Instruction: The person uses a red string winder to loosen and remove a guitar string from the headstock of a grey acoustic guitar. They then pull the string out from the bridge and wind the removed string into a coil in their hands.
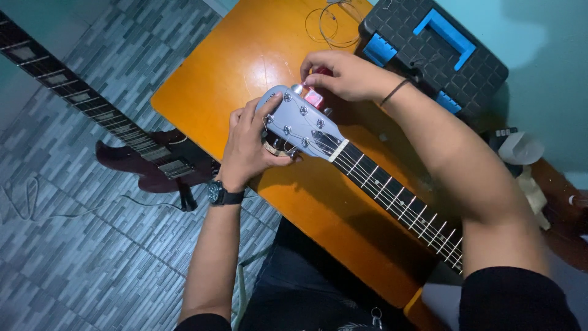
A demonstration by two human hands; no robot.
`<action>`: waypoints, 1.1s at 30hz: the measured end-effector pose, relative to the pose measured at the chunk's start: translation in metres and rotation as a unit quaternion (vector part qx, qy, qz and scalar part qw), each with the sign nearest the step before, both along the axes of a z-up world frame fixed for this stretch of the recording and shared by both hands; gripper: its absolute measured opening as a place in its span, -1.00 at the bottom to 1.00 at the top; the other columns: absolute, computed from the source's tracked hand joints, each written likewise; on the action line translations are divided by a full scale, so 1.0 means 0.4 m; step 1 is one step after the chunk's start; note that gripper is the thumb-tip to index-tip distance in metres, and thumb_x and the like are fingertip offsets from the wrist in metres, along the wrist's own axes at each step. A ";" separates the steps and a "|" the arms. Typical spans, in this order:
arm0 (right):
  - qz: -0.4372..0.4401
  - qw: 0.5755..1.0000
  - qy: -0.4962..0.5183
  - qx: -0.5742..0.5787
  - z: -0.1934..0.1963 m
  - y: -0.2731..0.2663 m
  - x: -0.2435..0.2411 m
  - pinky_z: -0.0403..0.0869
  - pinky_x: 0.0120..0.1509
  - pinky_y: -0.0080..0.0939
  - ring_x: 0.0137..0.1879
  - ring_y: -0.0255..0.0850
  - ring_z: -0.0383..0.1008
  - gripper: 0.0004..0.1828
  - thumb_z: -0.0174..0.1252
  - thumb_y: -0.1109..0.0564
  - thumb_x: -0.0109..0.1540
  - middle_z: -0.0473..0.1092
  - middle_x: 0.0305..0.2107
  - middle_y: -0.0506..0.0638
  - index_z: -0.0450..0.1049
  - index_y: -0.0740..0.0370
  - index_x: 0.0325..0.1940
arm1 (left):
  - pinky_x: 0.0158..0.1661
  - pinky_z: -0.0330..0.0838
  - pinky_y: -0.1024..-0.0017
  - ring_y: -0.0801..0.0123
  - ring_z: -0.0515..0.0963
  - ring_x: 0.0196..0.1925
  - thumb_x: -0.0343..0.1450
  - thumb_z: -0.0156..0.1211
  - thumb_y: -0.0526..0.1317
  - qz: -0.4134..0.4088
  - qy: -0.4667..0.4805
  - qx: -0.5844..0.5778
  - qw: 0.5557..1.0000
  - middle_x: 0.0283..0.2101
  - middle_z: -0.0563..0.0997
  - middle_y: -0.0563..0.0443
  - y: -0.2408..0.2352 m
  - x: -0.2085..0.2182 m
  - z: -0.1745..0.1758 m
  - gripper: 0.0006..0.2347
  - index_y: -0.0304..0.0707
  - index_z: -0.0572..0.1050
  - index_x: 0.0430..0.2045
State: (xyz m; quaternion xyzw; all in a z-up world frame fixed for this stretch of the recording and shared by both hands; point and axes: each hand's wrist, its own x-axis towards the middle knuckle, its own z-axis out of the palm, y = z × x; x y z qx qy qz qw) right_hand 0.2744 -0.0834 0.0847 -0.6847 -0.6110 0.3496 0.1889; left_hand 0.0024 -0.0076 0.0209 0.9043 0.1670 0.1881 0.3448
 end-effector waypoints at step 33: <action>0.064 0.984 -0.077 -0.148 0.015 -0.032 0.021 0.40 0.30 0.05 0.18 -0.09 0.46 -0.72 0.01 0.06 0.38 0.50 0.04 -0.02 0.48 0.03 0.15 | 0.16 0.16 0.11 -0.03 0.33 0.14 0.12 0.58 0.18 -0.002 0.010 0.022 1.000 0.28 0.35 -0.21 0.006 0.005 -0.005 -0.02 0.10 0.09 0.43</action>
